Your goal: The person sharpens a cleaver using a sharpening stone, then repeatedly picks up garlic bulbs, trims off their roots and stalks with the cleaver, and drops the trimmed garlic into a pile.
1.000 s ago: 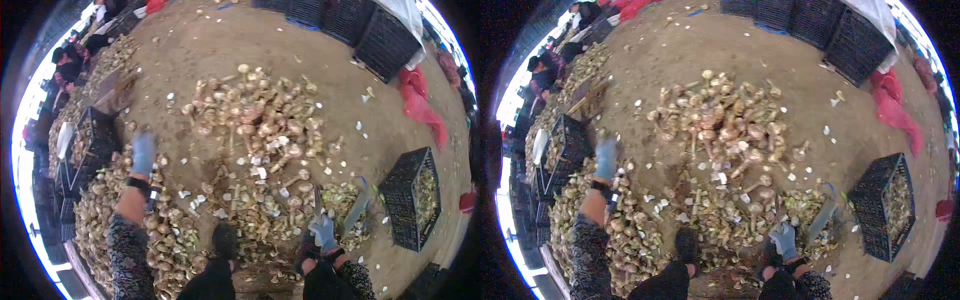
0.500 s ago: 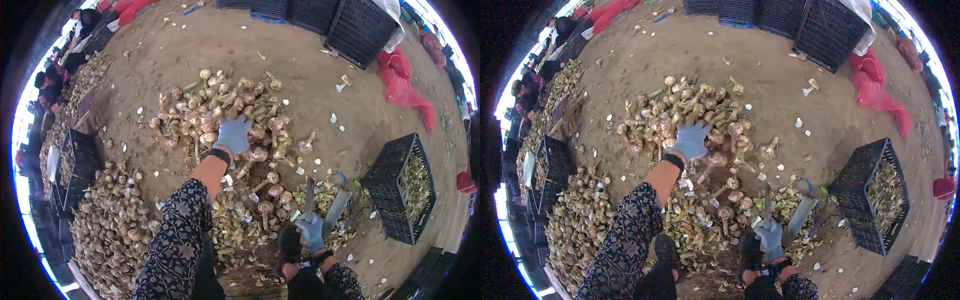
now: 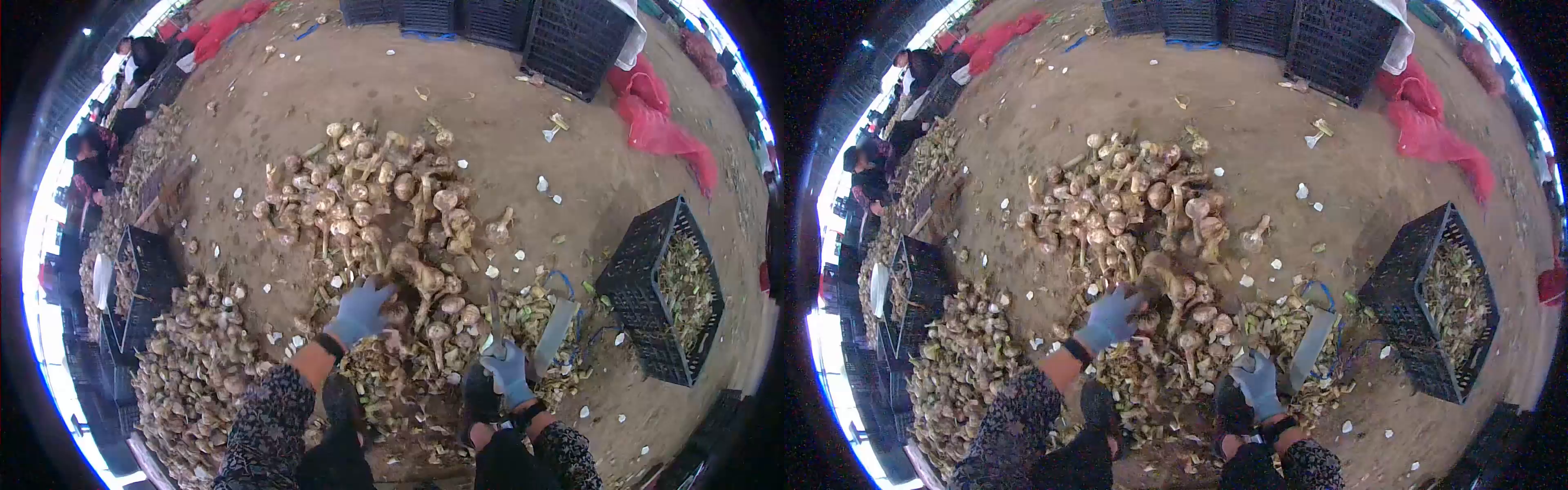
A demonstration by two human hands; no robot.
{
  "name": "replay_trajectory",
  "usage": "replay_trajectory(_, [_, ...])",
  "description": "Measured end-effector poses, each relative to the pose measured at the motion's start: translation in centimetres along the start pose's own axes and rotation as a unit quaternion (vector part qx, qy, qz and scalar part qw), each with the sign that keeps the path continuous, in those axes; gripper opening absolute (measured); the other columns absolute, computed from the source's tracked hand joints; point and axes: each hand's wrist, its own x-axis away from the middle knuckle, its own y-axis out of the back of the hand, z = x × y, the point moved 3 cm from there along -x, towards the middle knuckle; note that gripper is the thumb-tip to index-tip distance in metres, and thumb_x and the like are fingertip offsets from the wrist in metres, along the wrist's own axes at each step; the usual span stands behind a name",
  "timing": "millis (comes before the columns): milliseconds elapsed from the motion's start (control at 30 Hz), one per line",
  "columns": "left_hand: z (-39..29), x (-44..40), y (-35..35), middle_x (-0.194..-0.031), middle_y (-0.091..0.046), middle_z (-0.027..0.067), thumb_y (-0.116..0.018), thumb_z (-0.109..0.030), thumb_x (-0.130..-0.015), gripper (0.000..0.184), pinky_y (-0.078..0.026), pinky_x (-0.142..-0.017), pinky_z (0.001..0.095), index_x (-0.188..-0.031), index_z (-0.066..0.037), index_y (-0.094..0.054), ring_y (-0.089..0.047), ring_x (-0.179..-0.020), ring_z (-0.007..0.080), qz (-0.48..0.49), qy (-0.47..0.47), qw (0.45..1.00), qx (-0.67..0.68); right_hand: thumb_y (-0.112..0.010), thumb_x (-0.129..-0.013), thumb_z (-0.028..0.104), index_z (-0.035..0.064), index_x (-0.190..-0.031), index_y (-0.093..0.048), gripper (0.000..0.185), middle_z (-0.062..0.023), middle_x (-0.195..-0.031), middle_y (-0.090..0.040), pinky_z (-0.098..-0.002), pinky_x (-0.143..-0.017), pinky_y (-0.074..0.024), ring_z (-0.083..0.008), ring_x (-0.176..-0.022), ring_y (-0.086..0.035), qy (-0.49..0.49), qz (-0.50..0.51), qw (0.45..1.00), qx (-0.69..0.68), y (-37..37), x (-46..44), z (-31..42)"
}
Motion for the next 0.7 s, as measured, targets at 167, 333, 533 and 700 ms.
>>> replay_trajectory(167, [2.7,5.6,-6.4,-0.129,-0.042,0.0205,-0.062,-0.028,-0.077,0.066,-0.049,-0.076,0.0485,-0.137,-0.020,-0.034,-0.058,-0.091,0.0420,-0.158,0.024,0.986,0.055,-0.070,-0.070,0.012,0.0022,-0.083,-0.052,0.023,-0.0041,-0.062,-0.057,-0.0305,-0.052,-0.0466,-0.0159,-0.053,-0.056,-0.012,-0.046,0.994,0.094,-0.1,-1.6,0.9])
replay_trajectory(333, [6.2,8.5,-7.9,-0.127,-0.044,0.0216,-0.063,-0.032,-0.078,0.075,-0.046,-0.085,0.0470,-0.140,-0.012,-0.026,-0.052,-0.105,0.0398,-0.115,0.224,0.964,0.088,-0.061,-0.071,0.031,0.0037,-0.111,-0.051,0.050,-0.0205,-0.089,-0.064,-0.0476,-0.071,-0.0479,-0.0391,-0.080,-0.061,0.011,-0.010,0.845,0.534,-2.2,-3.4,4.2])
replay_trajectory(533, [5.3,9.3,-4.8,-0.120,-0.051,0.0137,-0.060,-0.023,-0.076,0.046,-0.042,-0.087,0.0483,-0.119,-0.010,-0.051,-0.052,-0.102,0.0378,-0.339,0.067,0.931,0.118,-0.062,-0.071,0.034,0.0053,-0.121,-0.046,0.059,-0.0195,-0.088,-0.065,-0.0459,-0.079,-0.0463,-0.0376,-0.086,-0.061,0.061,0.084,0.794,0.599,-4.3,0.1,3.8])
replay_trajectory(700, [4.7,2.5,1.8,-0.100,-0.059,0.0147,-0.057,-0.018,-0.078,0.027,-0.048,-0.077,0.0427,-0.105,-0.011,-0.059,-0.058,-0.090,0.0361,-0.305,0.041,0.916,0.257,-0.065,-0.070,0.037,0.0090,-0.118,-0.049,0.058,-0.0191,-0.092,-0.063,-0.0444,-0.072,-0.0492,-0.0376,-0.083,-0.061,0.108,0.097,0.870,0.472,-3.2,3.3,0.6])
